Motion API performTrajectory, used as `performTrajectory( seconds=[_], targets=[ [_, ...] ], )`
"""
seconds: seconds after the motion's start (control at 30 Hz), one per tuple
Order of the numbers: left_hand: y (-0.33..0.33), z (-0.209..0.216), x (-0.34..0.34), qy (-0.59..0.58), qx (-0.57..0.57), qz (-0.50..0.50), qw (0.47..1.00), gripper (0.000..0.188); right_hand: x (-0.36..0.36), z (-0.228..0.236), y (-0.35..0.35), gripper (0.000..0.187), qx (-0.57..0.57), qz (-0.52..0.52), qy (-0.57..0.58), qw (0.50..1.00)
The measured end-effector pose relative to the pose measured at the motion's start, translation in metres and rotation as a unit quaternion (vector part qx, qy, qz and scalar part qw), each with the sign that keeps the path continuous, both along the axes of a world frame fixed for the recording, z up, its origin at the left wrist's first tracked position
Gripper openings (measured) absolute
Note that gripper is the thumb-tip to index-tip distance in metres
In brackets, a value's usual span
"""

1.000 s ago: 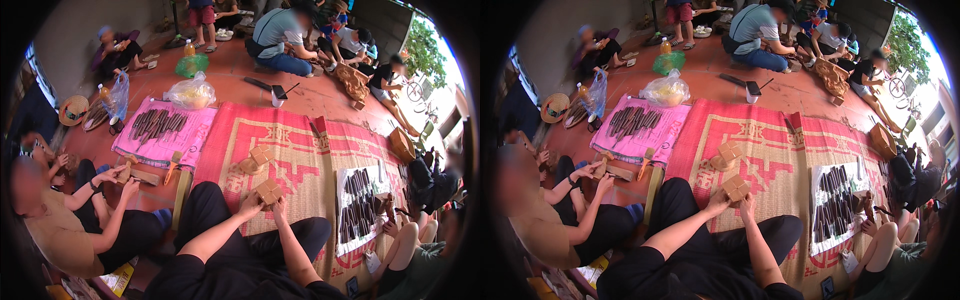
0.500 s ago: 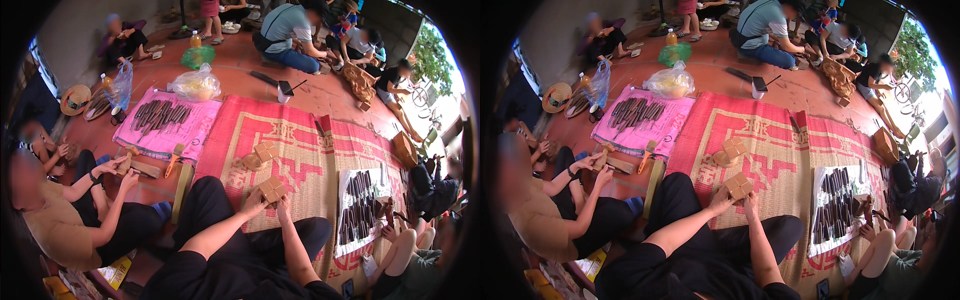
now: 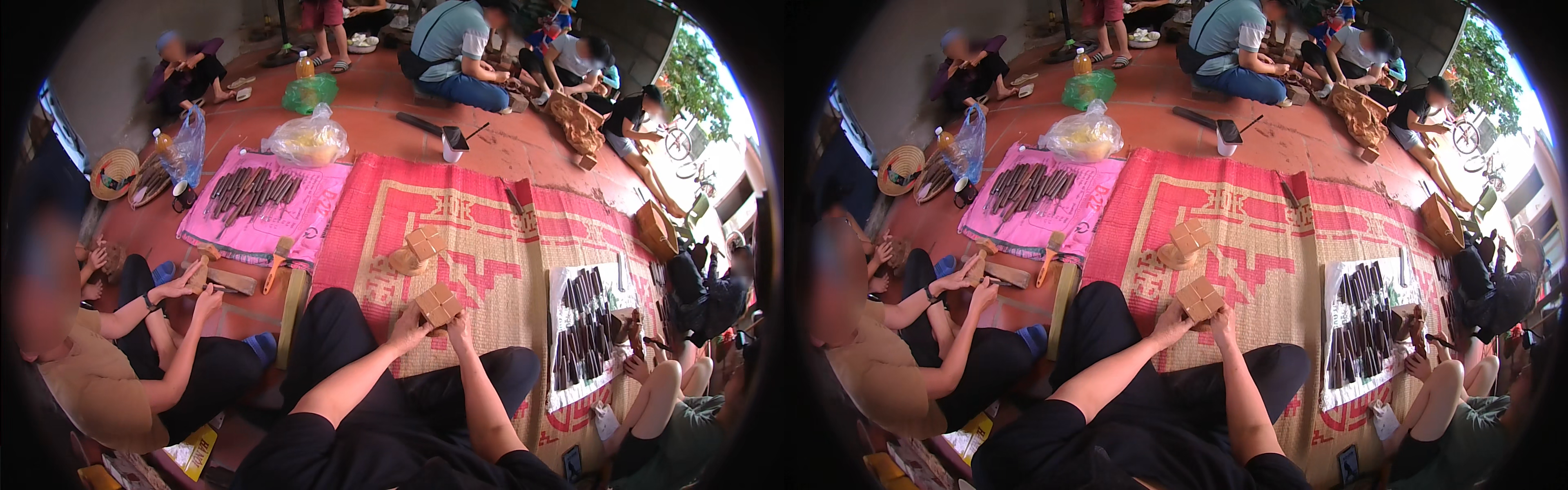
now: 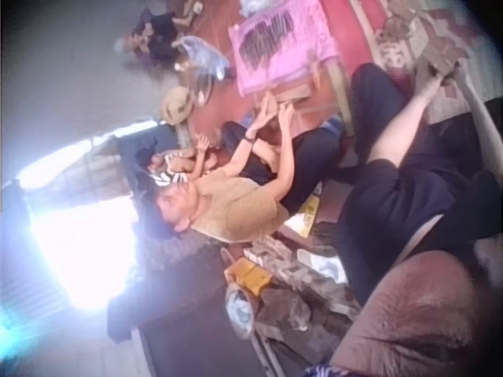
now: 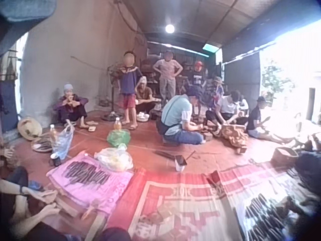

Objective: The person sits on a mat and assembles small wooden blocks into a cube-like structure. They repeatedly pick up blocks, align them, and press them together to form a larger unit.

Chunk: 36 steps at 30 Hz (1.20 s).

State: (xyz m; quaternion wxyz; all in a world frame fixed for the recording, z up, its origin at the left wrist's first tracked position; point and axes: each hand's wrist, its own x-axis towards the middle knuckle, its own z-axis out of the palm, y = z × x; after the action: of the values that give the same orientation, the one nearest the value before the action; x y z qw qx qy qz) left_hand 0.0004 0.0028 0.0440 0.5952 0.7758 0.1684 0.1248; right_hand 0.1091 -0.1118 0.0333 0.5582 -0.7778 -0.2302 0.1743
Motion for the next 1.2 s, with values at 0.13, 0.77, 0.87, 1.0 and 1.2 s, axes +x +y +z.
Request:
performTrajectory(
  seconds=[0.13, 0.77, 0.87, 1.0, 1.2],
  targets=[
    [-0.002, -0.011, 0.000, -0.017, 0.046, 0.027, 0.998, 0.058, 0.013, -0.015, -0.001, 0.019, -0.206, 0.013, -0.134, 0.969],
    [0.000, -0.074, 0.012, -0.068, -0.167, 0.032, 0.983, 0.052, 0.013, 0.009, 0.020, 0.016, 0.147, 0.070, 0.155, 0.974],
    [-0.004, -0.063, 0.017, -0.066, -0.169, 0.008, 0.983, 0.052, 0.028, -0.029, 0.008, 0.018, 0.133, 0.077, 0.132, 0.979],
    [-0.002, -0.057, 0.007, -0.057, -0.124, 0.022, 0.990, 0.052, 0.043, -0.049, 0.008, 0.021, -0.159, 0.157, -0.235, 0.946],
    [0.002, -0.074, 0.010, -0.061, -0.183, 0.019, 0.981, 0.058, 0.036, -0.025, 0.025, 0.022, 0.198, 0.112, 0.289, 0.930]
  ],
)
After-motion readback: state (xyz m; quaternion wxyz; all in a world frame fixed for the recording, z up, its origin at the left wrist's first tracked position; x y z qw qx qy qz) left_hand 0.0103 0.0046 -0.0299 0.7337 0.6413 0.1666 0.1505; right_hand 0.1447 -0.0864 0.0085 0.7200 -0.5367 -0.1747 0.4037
